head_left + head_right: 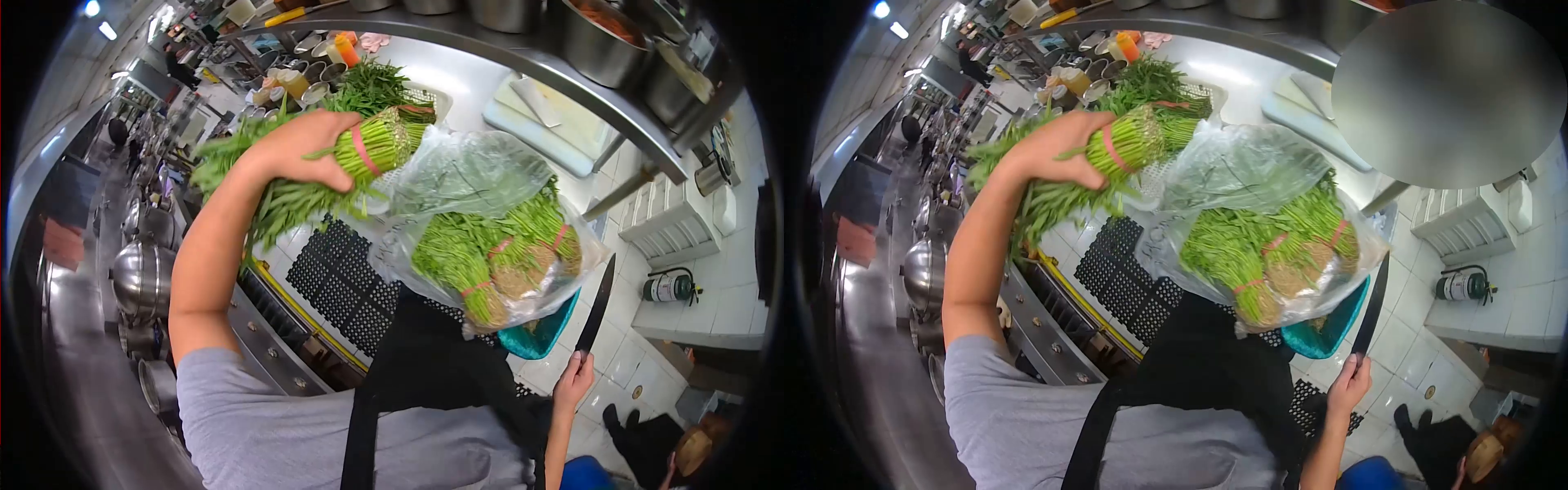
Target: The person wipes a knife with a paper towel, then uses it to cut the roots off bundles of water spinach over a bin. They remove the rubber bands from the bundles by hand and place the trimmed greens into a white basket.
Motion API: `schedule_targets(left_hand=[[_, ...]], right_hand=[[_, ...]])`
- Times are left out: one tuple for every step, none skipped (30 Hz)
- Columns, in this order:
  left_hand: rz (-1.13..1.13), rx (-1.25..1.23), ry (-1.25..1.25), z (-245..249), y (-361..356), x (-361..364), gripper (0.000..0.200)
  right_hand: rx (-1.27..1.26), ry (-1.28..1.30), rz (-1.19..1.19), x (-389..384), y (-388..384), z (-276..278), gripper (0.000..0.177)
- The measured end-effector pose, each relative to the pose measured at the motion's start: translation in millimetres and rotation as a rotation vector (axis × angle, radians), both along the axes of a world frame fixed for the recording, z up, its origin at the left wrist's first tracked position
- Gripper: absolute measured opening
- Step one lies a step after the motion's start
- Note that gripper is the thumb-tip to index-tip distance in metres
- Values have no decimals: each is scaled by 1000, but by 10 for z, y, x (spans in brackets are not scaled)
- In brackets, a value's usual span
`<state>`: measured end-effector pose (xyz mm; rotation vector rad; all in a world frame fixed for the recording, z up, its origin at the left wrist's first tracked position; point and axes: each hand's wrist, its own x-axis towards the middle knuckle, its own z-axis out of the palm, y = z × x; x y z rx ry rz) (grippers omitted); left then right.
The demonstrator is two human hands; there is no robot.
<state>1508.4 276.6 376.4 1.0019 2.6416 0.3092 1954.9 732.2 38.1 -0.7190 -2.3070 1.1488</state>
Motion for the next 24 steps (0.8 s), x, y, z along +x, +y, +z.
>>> schedule_targets(left_hand=[[-58, -65, 98, -273, -195, -346, 69], [-119, -126, 192, -583, -347, -659, 69], [-142, -116, 171, -881, -448, -925, 69], [-161, -251, 172, -1199, -500, -1127, 70], [-184, -385, 173, -1509, -536, -1271, 70], [-212, -373, 149, -1784, -542, -1363, 70], [-247, -418, 134, -2032, -535, -1425, 71], [-285, -466, 118, -2284, -553, -1461, 71], [-316, -456, 101, -2588, -580, -1491, 71], [-353, -423, 155, -2849, -595, -1489, 69], [-385, -388, 208, -3075, -632, -1516, 68], [-406, -379, 195, -3115, -664, -1548, 68], [-386, -323, 158, -3113, -712, -1584, 71], [-362, -271, 121, -3107, -759, -1627, 74], [-373, -273, 109, -3086, -808, -1673, 74], [-384, -191, 42, -3049, -862, -1716, 72], [-389, -110, -20, -2989, -898, -1765, 70], [-394, -117, -26, -2927, -900, -1816, 70], [-371, -41, -54, -2861, -870, -1850, 65], [-348, 37, -79, -2827, -835, -1882, 60], [-380, 60, -42, -2824, -816, -1903, 43], [-387, 52, -49, -2865, -797, -1915, 43], [-427, 93, -82, -2911, -768, -1932, 40], [-474, 133, -112, -2947, -736, -1986, 37]], right_hand=[[6, -16, -19, -93, -224, -5, 21], [-14, -36, -29, -189, -431, -15, 21], [-36, -56, -41, -301, -653, -13, 21], [-67, -61, -59, -427, -924, 32, 21], [-179, -70, -72, -586, -1223, 178, 20], [-288, -72, -88, -771, -1510, 369, 20], [-339, -86, -47, -963, -1765, 552, 20], [-394, -101, -9, -1138, -2008, 751, 21], [-465, -148, 39, -1324, -2196, 985, 23], [-507, -197, 83, -1432, -2325, 1118, 25], [-523, -223, 121, -1540, -2444, 1247, 25], [-541, -247, 163, -1652, -2547, 1366, 27], [-565, -290, 213, -1751, -2628, 1488, 28], [-567, -300, 199, -1871, -2722, 1611, 28], [-572, -303, 212, -1994, -2827, 1726, 29], [-580, -306, 226, -2086, -2901, 1816, 31], [-570, -366, 272, -2162, -2920, 1868, 38], [-579, -368, 268, -2262, -2963, 1924, 38], [-614, -396, 272, -2360, -3028, 1980, 41], [-646, -421, 276, -2438, -3064, 1994, 45], [-689, -453, 296, -2478, -3070, 1972, 54], [-700, -454, 290, -2532, -3085, 1968, 54], [-732, -502, 338, -2603, -3091, 1980, 55], [-763, -543, 383, -2682, -3100, 1982, 57]])
